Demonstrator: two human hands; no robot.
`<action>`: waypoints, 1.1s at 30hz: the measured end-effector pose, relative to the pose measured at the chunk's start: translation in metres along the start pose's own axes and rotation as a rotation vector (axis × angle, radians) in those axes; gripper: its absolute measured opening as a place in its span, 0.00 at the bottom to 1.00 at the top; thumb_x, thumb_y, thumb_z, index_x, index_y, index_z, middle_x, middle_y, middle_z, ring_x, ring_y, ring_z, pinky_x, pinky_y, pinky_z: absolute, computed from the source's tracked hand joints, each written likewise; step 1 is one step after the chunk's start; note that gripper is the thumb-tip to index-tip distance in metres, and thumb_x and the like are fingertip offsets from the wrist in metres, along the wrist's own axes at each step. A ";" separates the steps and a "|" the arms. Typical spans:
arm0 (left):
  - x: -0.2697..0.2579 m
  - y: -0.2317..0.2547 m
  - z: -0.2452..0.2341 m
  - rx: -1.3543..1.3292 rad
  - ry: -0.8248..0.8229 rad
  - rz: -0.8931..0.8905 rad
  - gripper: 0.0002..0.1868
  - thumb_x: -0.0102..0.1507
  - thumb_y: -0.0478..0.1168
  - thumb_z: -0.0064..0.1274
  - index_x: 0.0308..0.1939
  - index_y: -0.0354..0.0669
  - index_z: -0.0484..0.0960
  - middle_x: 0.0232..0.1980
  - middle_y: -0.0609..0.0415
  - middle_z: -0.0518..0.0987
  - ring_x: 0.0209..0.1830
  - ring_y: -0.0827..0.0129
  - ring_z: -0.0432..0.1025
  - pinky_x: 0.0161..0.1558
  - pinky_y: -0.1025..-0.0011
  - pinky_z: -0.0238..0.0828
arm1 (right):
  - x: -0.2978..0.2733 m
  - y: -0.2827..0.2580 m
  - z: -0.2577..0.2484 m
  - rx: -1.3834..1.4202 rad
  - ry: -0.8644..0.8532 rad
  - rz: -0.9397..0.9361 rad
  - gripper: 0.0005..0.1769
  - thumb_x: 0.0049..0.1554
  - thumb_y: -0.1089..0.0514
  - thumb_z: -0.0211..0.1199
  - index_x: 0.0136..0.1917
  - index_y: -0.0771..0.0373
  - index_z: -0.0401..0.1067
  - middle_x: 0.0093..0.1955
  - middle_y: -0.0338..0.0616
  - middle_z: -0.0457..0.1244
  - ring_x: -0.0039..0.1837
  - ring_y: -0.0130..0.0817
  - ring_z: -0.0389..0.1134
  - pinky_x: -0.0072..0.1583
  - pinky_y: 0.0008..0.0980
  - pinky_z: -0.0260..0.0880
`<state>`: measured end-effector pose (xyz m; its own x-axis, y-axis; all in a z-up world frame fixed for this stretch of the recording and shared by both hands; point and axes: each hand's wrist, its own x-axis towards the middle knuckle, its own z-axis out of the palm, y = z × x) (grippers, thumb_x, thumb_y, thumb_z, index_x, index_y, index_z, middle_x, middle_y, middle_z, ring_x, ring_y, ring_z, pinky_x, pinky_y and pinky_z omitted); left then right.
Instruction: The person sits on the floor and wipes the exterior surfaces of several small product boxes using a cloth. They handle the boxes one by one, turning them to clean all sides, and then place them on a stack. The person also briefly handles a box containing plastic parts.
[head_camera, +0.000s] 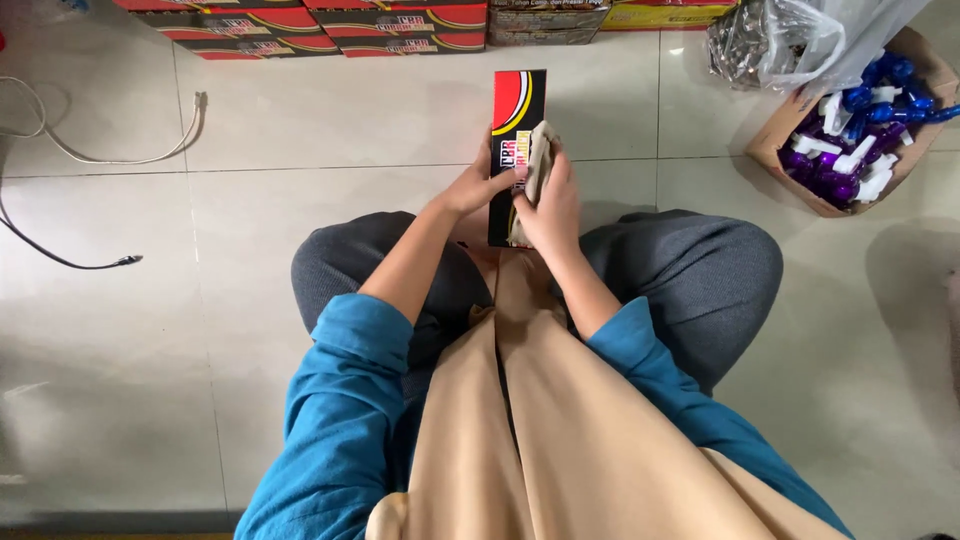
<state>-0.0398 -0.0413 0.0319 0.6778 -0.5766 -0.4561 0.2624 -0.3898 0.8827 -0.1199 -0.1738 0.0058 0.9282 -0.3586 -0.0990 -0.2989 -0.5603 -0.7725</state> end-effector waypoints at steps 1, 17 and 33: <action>0.003 -0.005 0.000 0.004 0.007 0.003 0.64 0.62 0.71 0.58 0.83 0.52 0.30 0.74 0.26 0.66 0.76 0.34 0.59 0.75 0.45 0.56 | -0.002 0.004 0.003 0.004 0.000 -0.007 0.45 0.54 0.62 0.69 0.77 0.65 0.48 0.70 0.70 0.56 0.70 0.74 0.61 0.66 0.68 0.66; 0.049 -0.083 0.018 0.045 0.035 0.122 0.70 0.57 0.57 0.67 0.79 0.53 0.20 0.84 0.44 0.45 0.83 0.54 0.45 0.72 0.50 0.60 | 0.101 0.020 -0.004 -0.045 0.172 -0.399 0.39 0.67 0.74 0.50 0.84 0.47 0.52 0.87 0.34 0.40 0.87 0.49 0.43 0.78 0.60 0.54; 0.050 -0.088 0.017 0.219 -0.094 -0.011 0.66 0.55 0.58 0.64 0.74 0.48 0.24 0.79 0.51 0.34 0.83 0.51 0.36 0.67 0.50 0.62 | 0.046 0.020 0.007 -0.556 -0.142 -0.547 0.28 0.67 0.49 0.59 0.79 0.50 0.63 0.86 0.45 0.35 0.86 0.49 0.37 0.74 0.74 0.45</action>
<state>-0.0408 -0.0485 -0.0706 0.6060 -0.6317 -0.4834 0.1072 -0.5373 0.8366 -0.0821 -0.1961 -0.0181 0.9836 0.1530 0.0958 0.1756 -0.9339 -0.3113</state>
